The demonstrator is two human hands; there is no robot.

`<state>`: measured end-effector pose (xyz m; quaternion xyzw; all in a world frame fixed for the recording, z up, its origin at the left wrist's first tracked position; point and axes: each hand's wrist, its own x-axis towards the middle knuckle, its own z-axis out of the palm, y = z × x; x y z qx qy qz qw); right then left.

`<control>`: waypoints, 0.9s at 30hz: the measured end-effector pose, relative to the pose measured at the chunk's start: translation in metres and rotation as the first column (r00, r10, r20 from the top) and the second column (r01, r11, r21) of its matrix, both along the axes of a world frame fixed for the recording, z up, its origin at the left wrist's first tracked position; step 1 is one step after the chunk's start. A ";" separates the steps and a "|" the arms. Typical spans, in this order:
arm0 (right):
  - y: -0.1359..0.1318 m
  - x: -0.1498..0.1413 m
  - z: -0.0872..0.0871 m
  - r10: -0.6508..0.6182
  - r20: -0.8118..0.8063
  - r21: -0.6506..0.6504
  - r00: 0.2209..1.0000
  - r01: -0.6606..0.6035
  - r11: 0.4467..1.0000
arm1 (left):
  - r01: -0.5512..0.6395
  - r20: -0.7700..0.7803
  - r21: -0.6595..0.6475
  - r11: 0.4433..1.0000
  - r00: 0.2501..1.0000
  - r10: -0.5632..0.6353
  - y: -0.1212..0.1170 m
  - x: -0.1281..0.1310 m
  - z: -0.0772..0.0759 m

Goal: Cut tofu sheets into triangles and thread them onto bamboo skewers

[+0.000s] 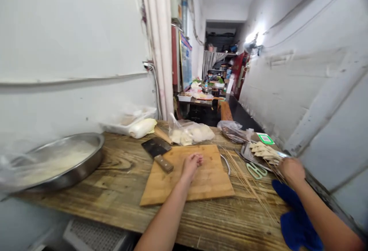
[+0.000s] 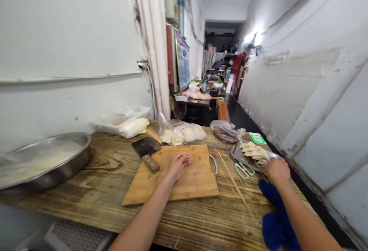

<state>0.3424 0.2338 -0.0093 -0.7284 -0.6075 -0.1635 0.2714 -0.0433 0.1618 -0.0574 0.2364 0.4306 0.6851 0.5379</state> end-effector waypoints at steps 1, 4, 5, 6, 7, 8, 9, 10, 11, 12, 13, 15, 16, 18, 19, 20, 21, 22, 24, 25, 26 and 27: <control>0.002 -0.008 0.001 0.007 0.046 0.005 0.999 -0.007 1.000 | -0.007 -0.010 0.006 1.000 1.000 0.007 0.001 0.001 -0.001; 0.005 -0.053 0.009 0.207 0.264 0.010 0.942 -0.218 0.976 | -0.016 -0.053 0.008 1.000 0.998 0.017 0.003 0.003 -0.002; 0.005 -0.076 0.013 0.282 0.278 -0.005 0.919 -0.292 0.957 | -0.017 -0.073 0.006 1.000 0.997 0.018 0.003 0.004 -0.003; 0.004 -0.101 0.017 0.346 0.266 -0.018 0.900 -0.355 0.935 | -0.021 -0.097 0.004 1.000 0.995 0.021 0.004 0.005 -0.003; 0.003 -0.128 0.022 0.421 0.240 -0.031 0.875 -0.426 0.904 | -0.024 -0.125 0.003 1.000 0.992 0.025 0.005 0.005 -0.004; 0.001 -0.156 0.026 0.516 0.199 -0.049 0.833 -0.517 0.855 | -0.026 -0.160 0.005 1.000 0.987 0.026 0.006 0.006 -0.005; 0.000 -0.184 0.030 0.612 0.140 -0.060 0.778 -0.610 0.790 | -0.024 -0.201 0.011 1.000 0.979 0.026 0.006 0.007 -0.006; 0.000 -0.213 0.033 0.697 0.058 -0.063 0.714 -0.694 0.717 | -0.021 -0.252 0.021 1.000 0.967 0.026 0.006 0.007 -0.007; 0.000 -0.240 0.035 0.767 -0.050 -0.045 0.639 -0.769 0.638 | -0.017 -0.314 0.034 0.999 0.949 0.027 0.005 0.008 -0.008; 0.001 -0.266 0.036 0.812 -0.172 -0.004 0.557 -0.825 0.565 | -0.017 -0.385 0.050 0.999 0.922 0.035 0.004 0.009 -0.009; 0.003 -0.289 0.035 0.827 -0.206 0.009 0.523 -0.844 0.536 | -0.022 -0.457 0.069 0.997 0.888 0.052 0.001 0.009 -0.009; 0.010 -0.326 0.032 0.834 -0.258 0.031 0.488 -0.859 0.512 | -0.047 -0.574 0.099 0.994 0.813 0.096 -0.005 0.010 -0.007; 0.015 -0.338 0.030 0.829 -0.294 0.047 0.475 -0.859 0.509 | -0.058 -0.608 0.111 0.992 0.786 0.114 -0.009 0.009 -0.005; 0.027 -0.346 0.029 0.800 -0.386 0.086 0.460 -0.845 0.528 | -0.064 -0.627 0.148 0.987 0.765 0.144 -0.013 0.005 0.005; 0.033 -0.343 0.030 0.777 -0.440 0.112 0.450 -0.832 0.544 | -0.058 -0.628 0.172 0.983 0.763 0.155 -0.013 -0.001 0.013; 0.039 -0.335 0.032 0.751 -0.498 0.140 0.433 -0.815 0.563 | -0.050 -0.626 0.209 0.977 0.760 0.173 -0.010 -0.008 0.023; 0.044 -0.324 0.036 0.725 -0.555 0.171 0.409 -0.797 0.580 | -0.038 -0.641 0.240 0.970 0.744 0.188 -0.005 -0.018 0.034; 0.047 -0.310 0.039 0.701 -0.607 0.205 0.374 -0.778 0.594 | -0.034 -0.669 0.263 0.964 0.714 0.207 0.003 -0.030 0.047; 0.049 -0.281 0.047 0.667 -0.686 0.273 0.291 -0.747 0.606 | -0.033 -0.698 0.293 0.956 0.675 0.237 0.028 -0.056 0.071; 0.047 -0.269 0.049 0.656 -0.713 0.301 0.246 -0.738 0.604 | -0.051 -0.725 0.279 0.959 0.644 0.245 0.043 -0.069 0.082; 0.044 -0.259 0.051 0.645 -0.739 0.327 0.193 -0.735 0.594 | -0.060 -0.776 0.220 0.974 0.594 0.211 0.059 -0.080 0.090; 0.039 -0.251 0.051 0.627 -0.770 0.353 0.118 -0.740 0.572 | -0.068 -0.846 0.106 0.992 0.518 0.126 0.076 -0.089 0.096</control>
